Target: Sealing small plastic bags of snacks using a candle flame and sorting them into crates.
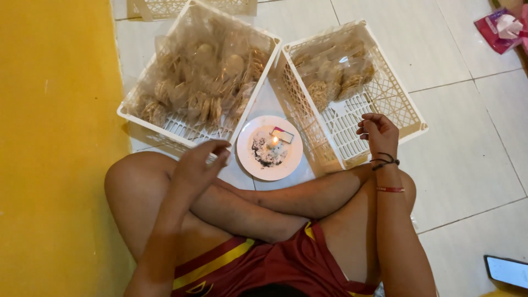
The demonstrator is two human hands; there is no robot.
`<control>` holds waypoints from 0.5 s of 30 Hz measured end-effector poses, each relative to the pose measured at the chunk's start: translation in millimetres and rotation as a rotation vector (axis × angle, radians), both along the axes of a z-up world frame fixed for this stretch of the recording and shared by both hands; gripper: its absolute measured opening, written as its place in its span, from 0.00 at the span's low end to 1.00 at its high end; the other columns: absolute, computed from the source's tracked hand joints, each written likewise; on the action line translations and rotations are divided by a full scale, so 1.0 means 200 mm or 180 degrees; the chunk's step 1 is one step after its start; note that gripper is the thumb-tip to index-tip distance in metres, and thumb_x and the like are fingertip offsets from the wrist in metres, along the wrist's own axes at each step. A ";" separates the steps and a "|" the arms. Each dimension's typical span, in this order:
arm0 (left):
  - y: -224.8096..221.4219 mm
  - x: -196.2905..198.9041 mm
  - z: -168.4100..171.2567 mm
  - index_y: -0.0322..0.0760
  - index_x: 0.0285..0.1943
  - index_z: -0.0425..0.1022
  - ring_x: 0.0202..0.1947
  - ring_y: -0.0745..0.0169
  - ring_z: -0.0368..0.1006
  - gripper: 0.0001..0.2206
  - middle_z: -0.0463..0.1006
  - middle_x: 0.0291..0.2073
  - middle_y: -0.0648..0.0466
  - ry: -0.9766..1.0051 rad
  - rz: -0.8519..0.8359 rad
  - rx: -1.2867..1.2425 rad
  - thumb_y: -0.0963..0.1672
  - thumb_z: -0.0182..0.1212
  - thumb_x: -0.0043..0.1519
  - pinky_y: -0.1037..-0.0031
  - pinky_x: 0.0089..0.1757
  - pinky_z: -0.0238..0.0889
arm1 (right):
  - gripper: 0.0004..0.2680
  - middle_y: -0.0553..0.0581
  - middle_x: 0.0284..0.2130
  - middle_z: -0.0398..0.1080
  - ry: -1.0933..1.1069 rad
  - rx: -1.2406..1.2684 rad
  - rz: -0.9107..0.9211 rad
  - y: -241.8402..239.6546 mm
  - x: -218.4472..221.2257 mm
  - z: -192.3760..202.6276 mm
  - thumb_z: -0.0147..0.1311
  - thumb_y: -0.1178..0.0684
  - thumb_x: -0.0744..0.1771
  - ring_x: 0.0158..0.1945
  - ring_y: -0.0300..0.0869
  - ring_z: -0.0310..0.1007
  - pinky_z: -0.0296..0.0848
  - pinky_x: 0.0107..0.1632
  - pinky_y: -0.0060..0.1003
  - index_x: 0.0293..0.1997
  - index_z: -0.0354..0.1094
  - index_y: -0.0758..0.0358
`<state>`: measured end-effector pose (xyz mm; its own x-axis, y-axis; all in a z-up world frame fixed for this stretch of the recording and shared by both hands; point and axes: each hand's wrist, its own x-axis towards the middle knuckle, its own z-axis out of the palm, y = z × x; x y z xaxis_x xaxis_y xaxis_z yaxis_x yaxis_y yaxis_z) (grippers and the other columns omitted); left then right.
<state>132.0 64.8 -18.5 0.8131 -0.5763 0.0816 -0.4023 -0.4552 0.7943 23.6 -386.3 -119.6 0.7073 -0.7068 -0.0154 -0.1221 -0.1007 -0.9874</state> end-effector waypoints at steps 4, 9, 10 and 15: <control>0.13 0.26 -0.04 0.37 0.53 0.80 0.43 0.39 0.80 0.10 0.82 0.35 0.40 -0.0407 0.0560 -0.0007 0.44 0.60 0.67 0.56 0.46 0.70 | 0.05 0.59 0.32 0.73 0.0048 -0.0153 0.0070 -0.05 -0.03 -0.05 0.51 0.60 0.69 0.31 0.39 0.75 0.74 0.32 0.25 0.48 0.72 0.63; 0.19 0.49 -0.41 0.42 0.52 0.80 0.40 0.53 0.81 0.09 0.83 0.38 0.48 0.0101 0.1286 -0.0267 0.44 0.60 0.65 0.65 0.42 0.72 | 0.06 0.58 0.33 0.72 0.0054 -0.0180 -0.0041 -0.06 -0.04 -0.06 0.51 0.60 0.69 0.31 0.38 0.73 0.73 0.33 0.24 0.49 0.71 0.62; 0.18 0.45 -0.39 0.42 0.52 0.80 0.40 0.53 0.81 0.09 0.83 0.38 0.48 0.0099 0.1319 -0.0257 0.44 0.60 0.65 0.65 0.42 0.72 | 0.06 0.58 0.33 0.72 0.0054 -0.0170 -0.0009 -0.03 -0.03 -0.01 0.51 0.60 0.69 0.31 0.38 0.73 0.73 0.33 0.24 0.49 0.71 0.62; 0.13 0.34 -0.37 0.39 0.57 0.74 0.44 0.53 0.73 0.19 0.77 0.45 0.51 -0.0053 0.1488 0.0151 0.39 0.63 0.55 0.66 0.42 0.67 | 0.06 0.51 0.34 0.71 0.0241 0.0124 0.0015 0.03 -0.02 0.10 0.48 0.61 0.69 0.32 0.33 0.70 0.67 0.34 0.22 0.47 0.71 0.60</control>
